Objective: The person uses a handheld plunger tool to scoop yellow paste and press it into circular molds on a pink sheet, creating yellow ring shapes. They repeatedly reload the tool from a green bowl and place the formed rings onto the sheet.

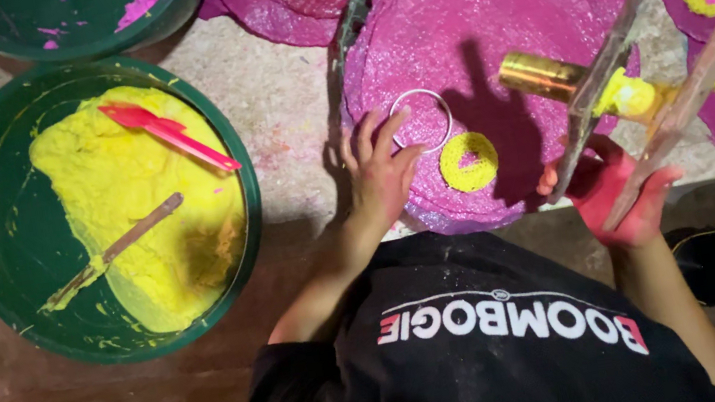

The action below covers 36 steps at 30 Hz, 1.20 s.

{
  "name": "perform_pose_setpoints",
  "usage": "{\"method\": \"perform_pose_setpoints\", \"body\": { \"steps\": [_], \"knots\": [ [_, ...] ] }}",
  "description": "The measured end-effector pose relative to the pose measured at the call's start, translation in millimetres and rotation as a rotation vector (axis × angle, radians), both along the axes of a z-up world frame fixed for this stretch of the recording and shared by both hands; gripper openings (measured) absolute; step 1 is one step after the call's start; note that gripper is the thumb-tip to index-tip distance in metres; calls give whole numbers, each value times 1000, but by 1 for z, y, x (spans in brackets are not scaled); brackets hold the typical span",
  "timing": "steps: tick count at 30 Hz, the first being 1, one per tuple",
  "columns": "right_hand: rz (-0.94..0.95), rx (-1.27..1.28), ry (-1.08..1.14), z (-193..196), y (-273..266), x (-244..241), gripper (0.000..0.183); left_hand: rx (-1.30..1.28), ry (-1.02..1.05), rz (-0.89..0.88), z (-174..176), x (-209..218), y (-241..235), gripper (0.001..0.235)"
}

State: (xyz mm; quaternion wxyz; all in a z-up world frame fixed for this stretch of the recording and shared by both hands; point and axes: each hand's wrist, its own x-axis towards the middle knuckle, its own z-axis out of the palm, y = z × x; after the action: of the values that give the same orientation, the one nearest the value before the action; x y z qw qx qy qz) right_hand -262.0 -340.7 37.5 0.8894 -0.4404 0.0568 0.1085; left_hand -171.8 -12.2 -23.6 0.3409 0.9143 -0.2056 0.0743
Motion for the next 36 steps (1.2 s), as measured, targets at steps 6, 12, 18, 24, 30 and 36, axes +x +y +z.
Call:
{"method": "perform_pose_setpoints", "body": {
  "steps": [6, 12, 18, 24, 30, 36],
  "knots": [
    [159, -201, 63, 3, -6, 16, 111, -45, 2, 6, 23, 12, 1, 63],
    [772, -242, 346, 19, 4, 65, 90, -1939, 962, -711, 53, 92, -2, 88],
    [849, -645, 662, 72, 16, 125, 75, -2267, 709, -805, 61, 116, -26, 53],
    [926, -1170, 365, 90, 47, 161, 83, -2418, 655, -799, 41, 145, -13, 38],
    [919, -1220, 327, 95, 78, 156, 81, -2442, 635, -816, 20, 141, -4, 36],
    [926, -1429, 361, 116, 71, 160, 81, -2479, 666, -729, 5, 144, -32, 22]
  ]
}}
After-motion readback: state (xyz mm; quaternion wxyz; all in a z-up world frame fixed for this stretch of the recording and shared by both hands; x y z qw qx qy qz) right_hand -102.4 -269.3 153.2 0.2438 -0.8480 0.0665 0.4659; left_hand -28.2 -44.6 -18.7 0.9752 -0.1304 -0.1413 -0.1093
